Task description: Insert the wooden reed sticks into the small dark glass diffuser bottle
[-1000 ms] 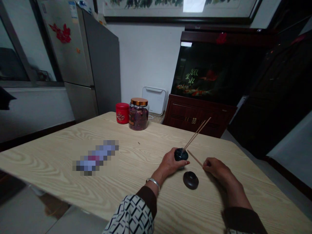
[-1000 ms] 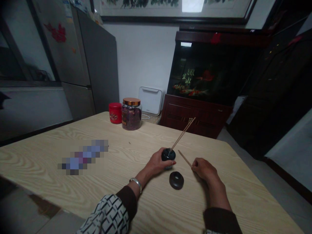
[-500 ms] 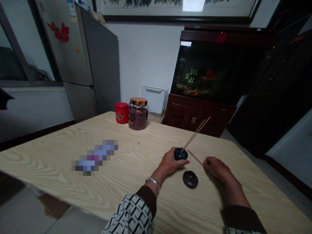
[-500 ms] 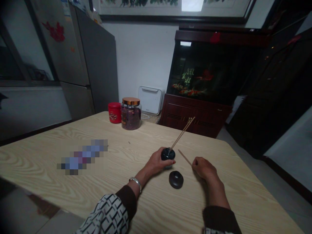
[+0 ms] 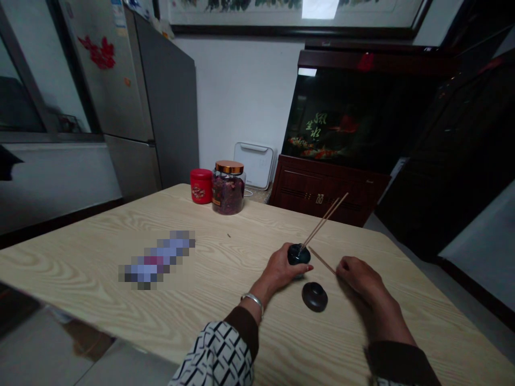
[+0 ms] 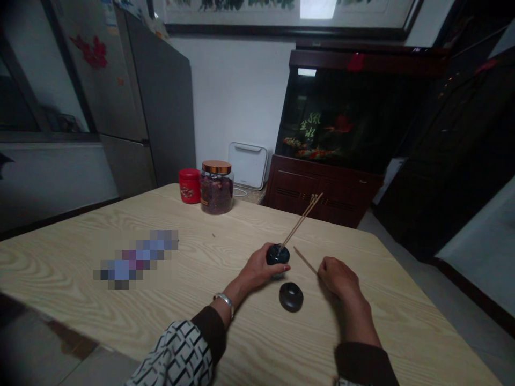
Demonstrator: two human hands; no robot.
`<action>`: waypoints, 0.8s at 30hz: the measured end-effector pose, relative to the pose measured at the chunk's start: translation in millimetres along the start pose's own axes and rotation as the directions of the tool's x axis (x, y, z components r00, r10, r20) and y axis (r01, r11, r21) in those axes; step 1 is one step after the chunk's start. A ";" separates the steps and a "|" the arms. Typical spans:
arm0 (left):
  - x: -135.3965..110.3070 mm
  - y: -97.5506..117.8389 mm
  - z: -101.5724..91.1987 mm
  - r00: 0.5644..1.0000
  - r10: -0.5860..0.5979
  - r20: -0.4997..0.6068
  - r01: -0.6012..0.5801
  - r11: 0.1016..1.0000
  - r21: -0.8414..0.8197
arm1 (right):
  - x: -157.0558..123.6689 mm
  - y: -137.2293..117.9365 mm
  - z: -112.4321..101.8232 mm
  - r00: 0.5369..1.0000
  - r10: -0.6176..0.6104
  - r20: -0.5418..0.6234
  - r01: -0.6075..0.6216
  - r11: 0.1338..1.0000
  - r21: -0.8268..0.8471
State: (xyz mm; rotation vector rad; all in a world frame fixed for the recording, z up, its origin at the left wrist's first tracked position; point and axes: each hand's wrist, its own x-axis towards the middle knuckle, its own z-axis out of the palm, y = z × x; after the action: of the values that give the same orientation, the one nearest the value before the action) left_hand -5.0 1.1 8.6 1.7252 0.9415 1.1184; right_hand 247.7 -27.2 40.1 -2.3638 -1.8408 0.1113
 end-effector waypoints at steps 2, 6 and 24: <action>0.0 -0.2 -0.1 1.000 -0.001 0.000 0.001 1.000 0.007 | 0.6 1.8 -2.2 1.000 0.000 -0.002 0.000 1.000 0.022; 0.3 -0.7 -0.9 1.000 0.002 0.004 -0.002 1.000 0.019 | 2.1 6.2 0.0 0.998 -0.015 0.062 0.010 0.997 0.079; 0.1 0.4 -1.4 1.000 -0.008 0.015 0.008 1.000 0.001 | 4.3 14.5 9.1 0.994 -0.048 0.093 0.034 0.988 0.151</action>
State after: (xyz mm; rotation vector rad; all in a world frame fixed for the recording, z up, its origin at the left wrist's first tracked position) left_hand -6.2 1.4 9.3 1.7268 0.9382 1.0986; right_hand 261.3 -25.9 28.9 -2.2546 -1.8516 0.3516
